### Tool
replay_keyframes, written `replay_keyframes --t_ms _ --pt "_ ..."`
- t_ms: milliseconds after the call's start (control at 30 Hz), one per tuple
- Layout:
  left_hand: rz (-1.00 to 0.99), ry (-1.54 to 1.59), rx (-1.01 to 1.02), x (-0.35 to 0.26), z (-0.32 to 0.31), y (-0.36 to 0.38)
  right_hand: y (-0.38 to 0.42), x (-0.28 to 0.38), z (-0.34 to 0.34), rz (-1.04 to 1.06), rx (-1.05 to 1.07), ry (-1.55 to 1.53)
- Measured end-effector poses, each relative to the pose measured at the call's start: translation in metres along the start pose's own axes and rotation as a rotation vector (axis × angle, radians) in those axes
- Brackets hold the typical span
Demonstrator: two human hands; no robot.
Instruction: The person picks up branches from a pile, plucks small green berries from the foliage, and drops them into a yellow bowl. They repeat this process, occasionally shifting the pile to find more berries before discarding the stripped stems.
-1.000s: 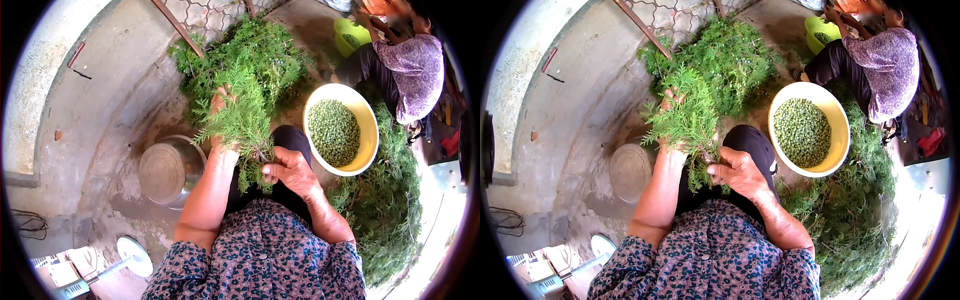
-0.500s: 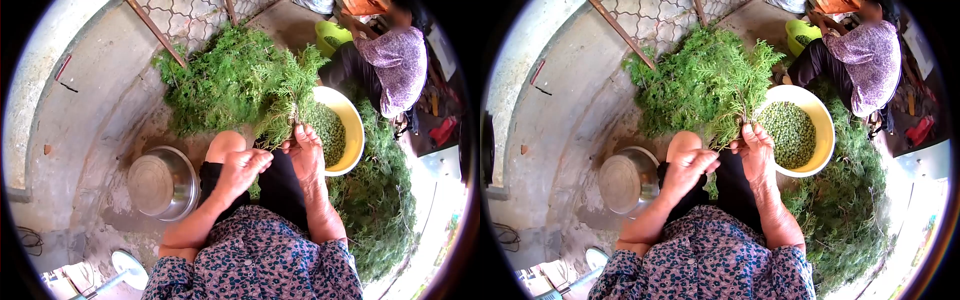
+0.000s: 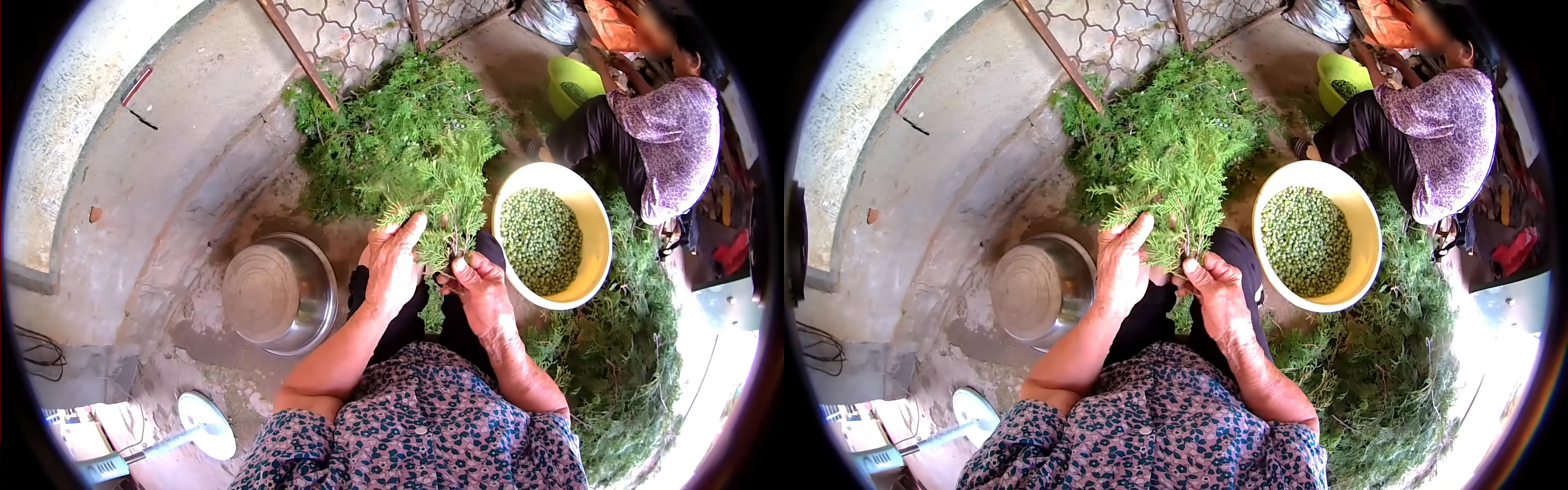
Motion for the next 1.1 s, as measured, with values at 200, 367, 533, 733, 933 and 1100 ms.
replay_keyframes --t_ms 200,367,533,733,933,1100 --pt "-0.190 -0.615 0.160 -0.001 0.003 -0.003 -0.002 0.019 0.014 0.219 -0.197 0.399" --pt "-0.256 -0.770 0.266 0.005 -0.010 0.007 0.001 0.061 -0.020 0.739 -0.191 0.852" --pt "-0.242 -0.567 0.420 0.027 -0.004 0.010 -0.018 0.079 -0.041 0.774 0.019 1.235" --pt "-0.364 -1.081 0.371 0.033 -0.001 0.014 -0.020 0.065 -0.027 0.214 -0.084 0.497" --pt "-0.218 -1.182 0.331 0.025 -0.009 0.018 -0.016 0.059 -0.017 0.247 -0.039 0.162" --pt "-0.456 -1.017 0.443 0.039 -0.009 0.015 -0.016 0.054 -0.019 0.197 -0.082 0.039"
Point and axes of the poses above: each hand's wrist, its own y-axis away from the middle knuckle, its own z-axis out of the back of the hand, x = y × z, the point moved 2 cm from there along -y, towards the middle knuckle, and after that the axes turned 1 degree about x, right-handed, at the moved point
